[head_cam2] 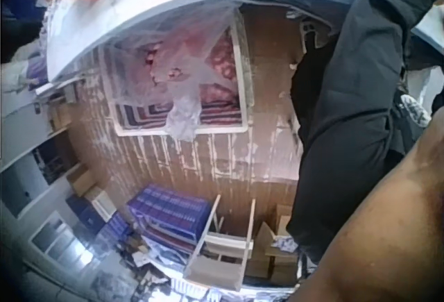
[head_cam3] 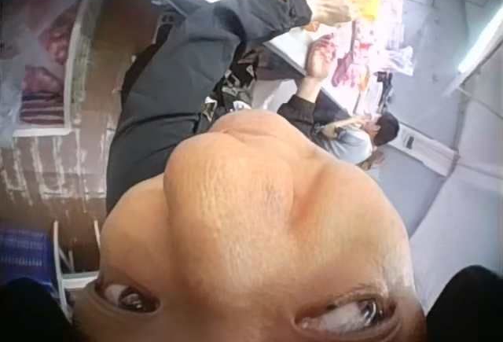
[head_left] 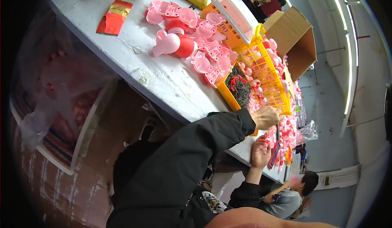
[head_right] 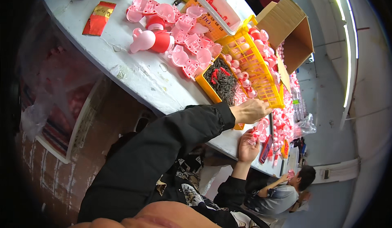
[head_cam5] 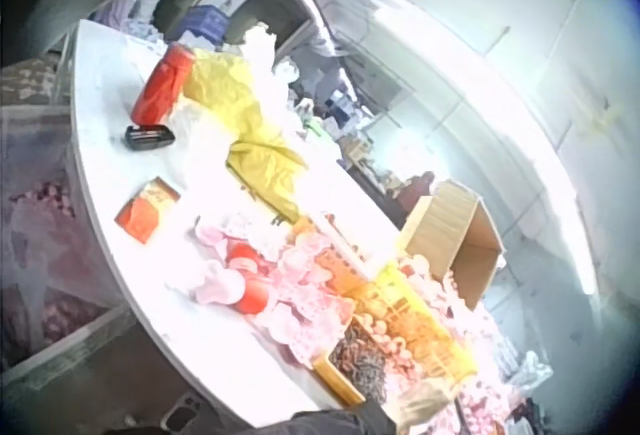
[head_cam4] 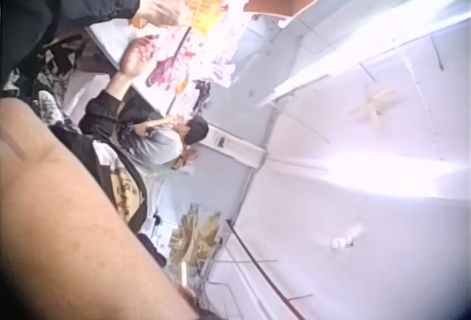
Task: The person assembles small Peppa Pig plastic figurines by hand, joining toy components and plastic parts.
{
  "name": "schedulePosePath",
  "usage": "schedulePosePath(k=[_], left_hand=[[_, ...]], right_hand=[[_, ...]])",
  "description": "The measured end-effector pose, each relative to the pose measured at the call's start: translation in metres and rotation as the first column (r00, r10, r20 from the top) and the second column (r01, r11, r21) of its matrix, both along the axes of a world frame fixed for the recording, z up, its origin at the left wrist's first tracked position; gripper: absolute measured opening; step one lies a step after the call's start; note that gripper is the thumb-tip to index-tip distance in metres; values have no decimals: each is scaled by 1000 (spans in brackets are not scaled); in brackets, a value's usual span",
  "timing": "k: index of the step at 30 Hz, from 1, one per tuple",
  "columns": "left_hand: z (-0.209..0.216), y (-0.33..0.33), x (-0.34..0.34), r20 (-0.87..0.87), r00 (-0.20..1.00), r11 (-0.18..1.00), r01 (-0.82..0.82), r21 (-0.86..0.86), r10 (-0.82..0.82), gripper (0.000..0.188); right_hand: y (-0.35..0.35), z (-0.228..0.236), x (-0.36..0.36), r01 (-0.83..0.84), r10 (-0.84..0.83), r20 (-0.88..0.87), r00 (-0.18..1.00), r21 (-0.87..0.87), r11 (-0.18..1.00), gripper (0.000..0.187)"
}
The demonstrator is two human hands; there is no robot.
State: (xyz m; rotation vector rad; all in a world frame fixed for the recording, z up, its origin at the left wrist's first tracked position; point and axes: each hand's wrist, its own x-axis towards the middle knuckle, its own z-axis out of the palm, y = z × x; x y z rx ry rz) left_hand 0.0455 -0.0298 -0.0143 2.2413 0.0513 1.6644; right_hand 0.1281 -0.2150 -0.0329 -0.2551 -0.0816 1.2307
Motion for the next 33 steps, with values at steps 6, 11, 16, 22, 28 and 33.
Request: schedulePosePath(k=[6, 11, 16, 22, 28, 33], left_hand=[[0, 0, 4, 5, 998, 996, -56, 74, 56, 21], [-2, 2, 3, -15, 999, 996, -34, 81, 36, 20], [-3, 2, 0, 2, 1000, 999, -9, 53, 9, 21], [-2, 1, 1, -31, 999, 997, -17, 80, 20, 17], [-3, -1, 6, -4, 1000, 999, -20, -27, 19, 19], [0, 4, 7, -37, 999, 999, 33, 5, -33, 18]], right_hand=[[7, -1, -3, 26, -26, 14, 1000, -1, 1000, 43], [10, -1, -6, 15, -15, 36, 999, -17, 1000, 41], [9, -7, 3, 46, -46, 33, 998, -8, 999, 40], [8, -6, -1, 70, -71, 39, 997, 20, 997, 43], [1, -13, 9, 86, -86, -15, 996, 32, 996, 44], [2, -16, 7, 117, -121, 47, 992, 73, 990, 43]])
